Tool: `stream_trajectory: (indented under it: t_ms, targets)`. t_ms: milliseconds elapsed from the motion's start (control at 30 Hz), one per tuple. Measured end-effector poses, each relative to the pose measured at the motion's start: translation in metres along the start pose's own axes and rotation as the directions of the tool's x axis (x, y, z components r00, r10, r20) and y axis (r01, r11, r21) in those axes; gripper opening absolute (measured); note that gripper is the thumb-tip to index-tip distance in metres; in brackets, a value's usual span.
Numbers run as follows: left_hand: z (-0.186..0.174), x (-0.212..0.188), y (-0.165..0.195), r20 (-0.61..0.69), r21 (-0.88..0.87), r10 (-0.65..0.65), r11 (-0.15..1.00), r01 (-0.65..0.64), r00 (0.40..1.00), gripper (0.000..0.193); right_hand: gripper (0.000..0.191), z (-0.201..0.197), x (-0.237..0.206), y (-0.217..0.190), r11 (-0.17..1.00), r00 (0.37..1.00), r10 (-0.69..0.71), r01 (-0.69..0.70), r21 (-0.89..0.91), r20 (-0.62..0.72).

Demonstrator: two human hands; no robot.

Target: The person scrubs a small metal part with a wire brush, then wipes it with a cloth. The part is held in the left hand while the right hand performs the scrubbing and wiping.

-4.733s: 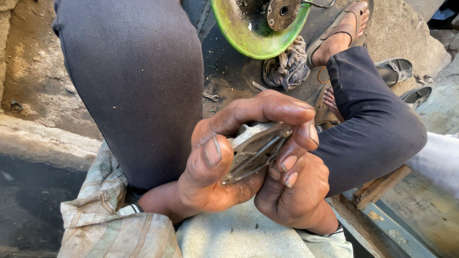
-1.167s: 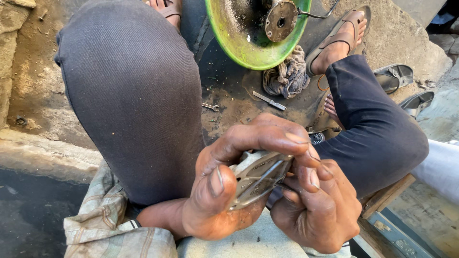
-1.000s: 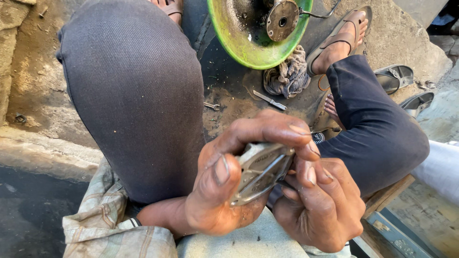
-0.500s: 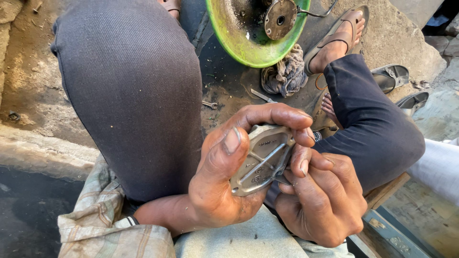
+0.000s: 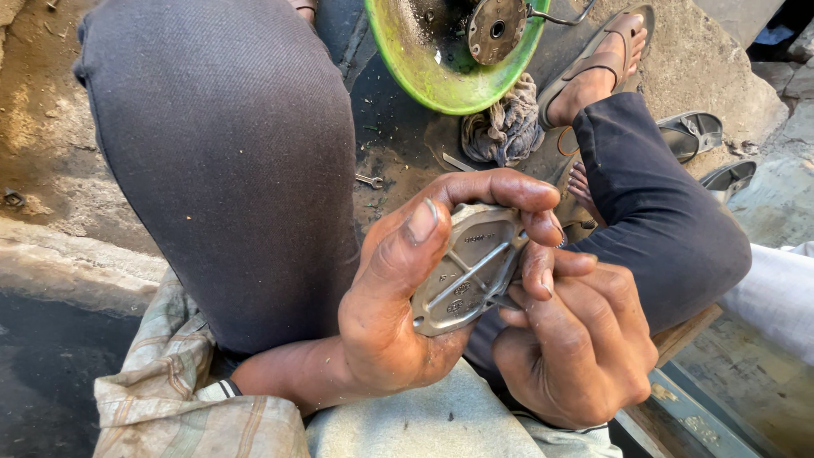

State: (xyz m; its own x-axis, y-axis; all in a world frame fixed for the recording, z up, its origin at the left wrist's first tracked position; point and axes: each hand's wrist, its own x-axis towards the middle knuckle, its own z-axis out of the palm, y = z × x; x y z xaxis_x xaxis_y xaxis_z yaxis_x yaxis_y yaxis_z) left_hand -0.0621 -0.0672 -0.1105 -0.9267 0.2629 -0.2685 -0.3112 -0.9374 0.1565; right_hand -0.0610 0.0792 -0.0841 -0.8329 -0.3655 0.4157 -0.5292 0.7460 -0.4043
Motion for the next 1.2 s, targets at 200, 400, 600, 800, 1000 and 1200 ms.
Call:
stream_trajectory:
  t_ms: [200,400,600,800,1000,1200]
  targets:
    - [0.0,-0.003,0.004,0.015,-0.011,-0.016,1.0,0.016,1.0,0.062,0.043,0.001,0.001,-0.001,0.999,0.999,-0.049,0.049,0.018,0.003]
    - [-0.002,0.0,0.003,0.039,0.048,-0.013,0.999,0.011,0.999,0.061,0.042,-0.004,0.0,-0.001,0.999,0.999,0.022,-0.02,-0.045,0.047]
    - [-0.001,0.003,0.004,0.031,0.001,-0.043,0.999,0.043,0.999,0.06,0.038,-0.008,0.0,0.002,1.0,0.997,-0.005,0.007,-0.023,0.078]
    - [0.001,0.001,0.007,0.012,0.022,-0.059,0.998,0.059,0.998,0.061,0.039,-0.009,-0.002,0.001,0.996,0.996,-0.012,0.02,-0.089,0.09]
    - [-0.001,0.0,0.004,0.009,0.04,-0.051,0.998,0.05,0.999,0.062,0.035,-0.007,0.001,0.0,0.995,0.997,-0.029,0.036,-0.092,0.076]
    - [-0.003,-0.001,0.004,0.044,-0.074,-0.028,0.997,0.031,0.999,0.062,0.026,-0.003,0.008,0.008,0.973,0.999,-0.043,0.047,0.224,-0.026]
